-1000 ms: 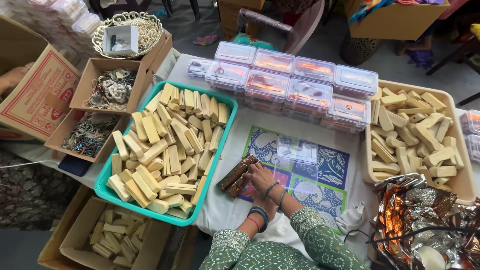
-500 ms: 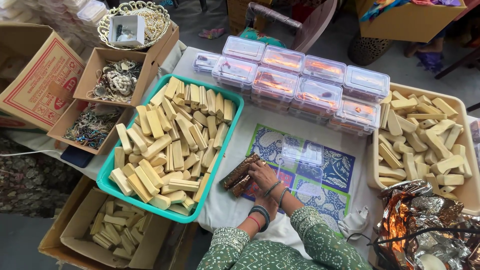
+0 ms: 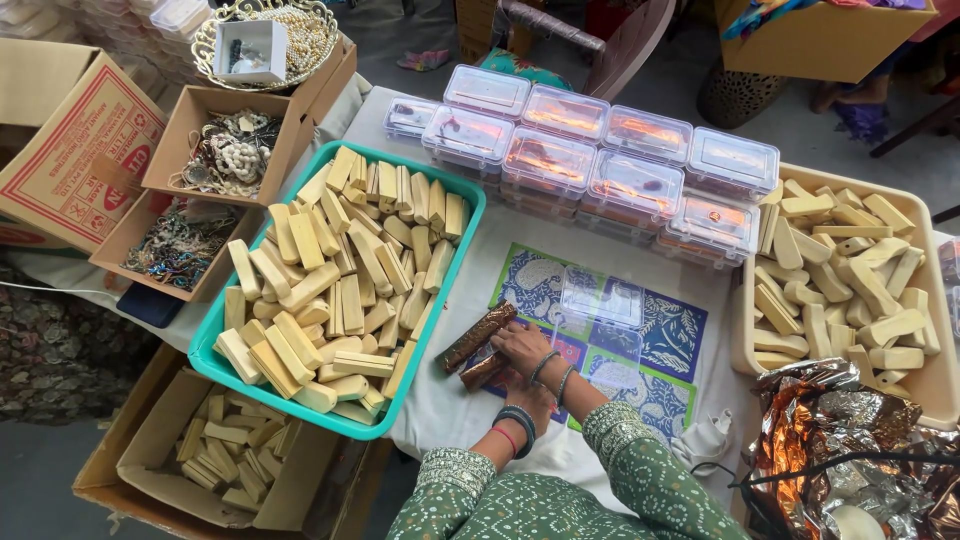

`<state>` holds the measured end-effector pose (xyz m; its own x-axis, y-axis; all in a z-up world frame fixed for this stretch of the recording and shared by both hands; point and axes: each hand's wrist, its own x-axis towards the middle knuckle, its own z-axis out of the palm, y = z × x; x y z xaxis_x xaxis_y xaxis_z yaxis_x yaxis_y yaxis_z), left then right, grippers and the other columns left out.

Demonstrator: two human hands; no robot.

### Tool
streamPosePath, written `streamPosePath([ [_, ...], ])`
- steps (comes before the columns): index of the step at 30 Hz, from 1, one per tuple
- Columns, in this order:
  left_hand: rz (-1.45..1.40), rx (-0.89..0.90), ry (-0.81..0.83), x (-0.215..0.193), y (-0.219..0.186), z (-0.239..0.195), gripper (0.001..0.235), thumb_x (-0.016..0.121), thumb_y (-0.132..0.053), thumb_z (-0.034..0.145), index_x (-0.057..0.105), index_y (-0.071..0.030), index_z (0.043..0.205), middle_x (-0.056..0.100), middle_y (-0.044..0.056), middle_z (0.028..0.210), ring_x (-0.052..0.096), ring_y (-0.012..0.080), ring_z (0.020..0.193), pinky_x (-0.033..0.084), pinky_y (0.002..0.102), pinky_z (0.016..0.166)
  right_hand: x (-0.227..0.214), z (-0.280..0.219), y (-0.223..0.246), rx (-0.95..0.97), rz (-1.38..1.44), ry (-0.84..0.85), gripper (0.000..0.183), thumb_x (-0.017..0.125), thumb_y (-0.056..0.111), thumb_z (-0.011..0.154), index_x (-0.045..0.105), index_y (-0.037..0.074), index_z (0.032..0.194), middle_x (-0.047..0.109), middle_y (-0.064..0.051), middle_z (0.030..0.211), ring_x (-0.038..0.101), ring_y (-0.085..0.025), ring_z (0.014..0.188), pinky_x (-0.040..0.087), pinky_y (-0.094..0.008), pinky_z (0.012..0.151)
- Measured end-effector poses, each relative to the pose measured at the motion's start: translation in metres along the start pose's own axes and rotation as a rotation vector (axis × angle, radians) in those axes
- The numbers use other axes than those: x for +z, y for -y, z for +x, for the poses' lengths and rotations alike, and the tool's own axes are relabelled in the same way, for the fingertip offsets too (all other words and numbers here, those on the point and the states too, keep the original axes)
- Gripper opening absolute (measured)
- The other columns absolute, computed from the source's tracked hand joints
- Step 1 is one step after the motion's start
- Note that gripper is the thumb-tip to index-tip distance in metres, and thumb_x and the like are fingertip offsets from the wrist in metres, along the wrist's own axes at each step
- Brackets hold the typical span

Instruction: The person wipes a small wooden block with a white cloth, then wraps it in a sheet of copper-colored foil. They repeat this process with a second block. Finally, they place the wrapped blocks into a clear plastic container.

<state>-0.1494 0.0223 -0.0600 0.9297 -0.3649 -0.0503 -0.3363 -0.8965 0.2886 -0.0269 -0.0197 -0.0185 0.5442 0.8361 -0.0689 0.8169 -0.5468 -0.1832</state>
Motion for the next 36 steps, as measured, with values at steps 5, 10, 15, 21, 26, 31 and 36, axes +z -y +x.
streamPosePath([
  [5,0.022,-0.028,0.075,0.024,0.005,0.005,0.039,0.06,-0.02,0.093,0.066,-0.014,0.131,0.059,0.014,0.143,0.045,0.038,0.137,0.03,0.061,0.111,0.015,-0.005,-0.004,0.007,0.024,0.122,0.024,0.072,0.015,0.079,0.069,0.018,0.103,0.063,-0.001,0.103,0.063,-0.022,0.11,0.043,-0.051,0.082],
  [10,-0.034,-0.049,0.153,0.003,0.001,0.003,0.04,0.06,-0.023,0.095,0.061,-0.018,0.135,0.05,0.012,0.15,0.038,0.0363,0.143,0.026,0.063,0.115,-0.026,-0.017,-0.006,0.01,0.085,0.014,0.027,0.077,0.015,0.073,0.071,0.018,0.099,0.064,-0.002,0.098,0.066,-0.024,0.103,0.045,-0.052,0.079],
  [15,0.029,-0.03,0.147,-0.018,-0.003,0.004,0.084,0.058,-0.012,0.089,0.021,-0.024,0.163,0.011,0.0,0.172,0.031,0.0318,0.146,0.023,0.063,0.115,-0.054,-0.07,-0.077,0.334,0.293,-0.117,0.035,0.085,0.021,0.065,0.075,0.015,0.099,0.07,-0.008,0.095,0.07,-0.032,0.092,0.056,-0.045,0.081],
  [21,-0.013,-0.06,0.282,-0.046,-0.009,0.006,0.09,0.057,-0.011,0.091,0.01,-0.027,0.166,0.004,-0.002,0.173,0.026,0.0316,0.15,0.027,0.06,0.116,-0.038,-0.115,-0.137,0.542,0.187,0.138,0.04,0.087,0.02,0.061,0.078,0.019,0.1,0.075,-0.008,0.098,0.071,-0.031,0.098,0.058,-0.045,0.082],
  [26,-0.013,-0.066,0.294,-0.057,-0.013,0.003,0.089,0.058,-0.013,0.091,0.01,-0.027,0.165,0.004,-0.002,0.173,0.026,0.0308,0.15,0.026,0.058,0.118,0.0,-0.11,-0.152,0.645,0.136,0.194,0.036,0.084,0.018,0.066,0.08,0.022,0.101,0.076,-0.009,0.1,0.073,-0.031,0.098,0.059,-0.044,0.084],
  [31,0.015,-0.081,0.316,-0.055,-0.013,0.005,0.089,0.057,-0.012,0.093,0.009,-0.027,0.166,0.004,-0.002,0.174,0.026,0.0305,0.15,0.028,0.056,0.116,0.012,-0.102,-0.159,0.688,0.216,0.201,0.047,0.089,0.014,0.058,0.079,0.02,0.104,0.077,-0.011,0.102,0.073,-0.031,0.1,0.058,-0.042,0.087],
  [36,-0.004,-0.088,0.321,-0.061,-0.013,0.004,0.089,0.058,-0.013,0.093,0.009,-0.029,0.166,0.005,-0.002,0.173,0.025,0.0299,0.151,0.024,0.058,0.119,0.002,-0.095,-0.155,0.739,0.255,0.314,0.041,0.086,0.015,0.06,0.081,0.017,0.101,0.078,-0.009,0.104,0.074,-0.029,0.102,0.06,-0.039,0.089],
])
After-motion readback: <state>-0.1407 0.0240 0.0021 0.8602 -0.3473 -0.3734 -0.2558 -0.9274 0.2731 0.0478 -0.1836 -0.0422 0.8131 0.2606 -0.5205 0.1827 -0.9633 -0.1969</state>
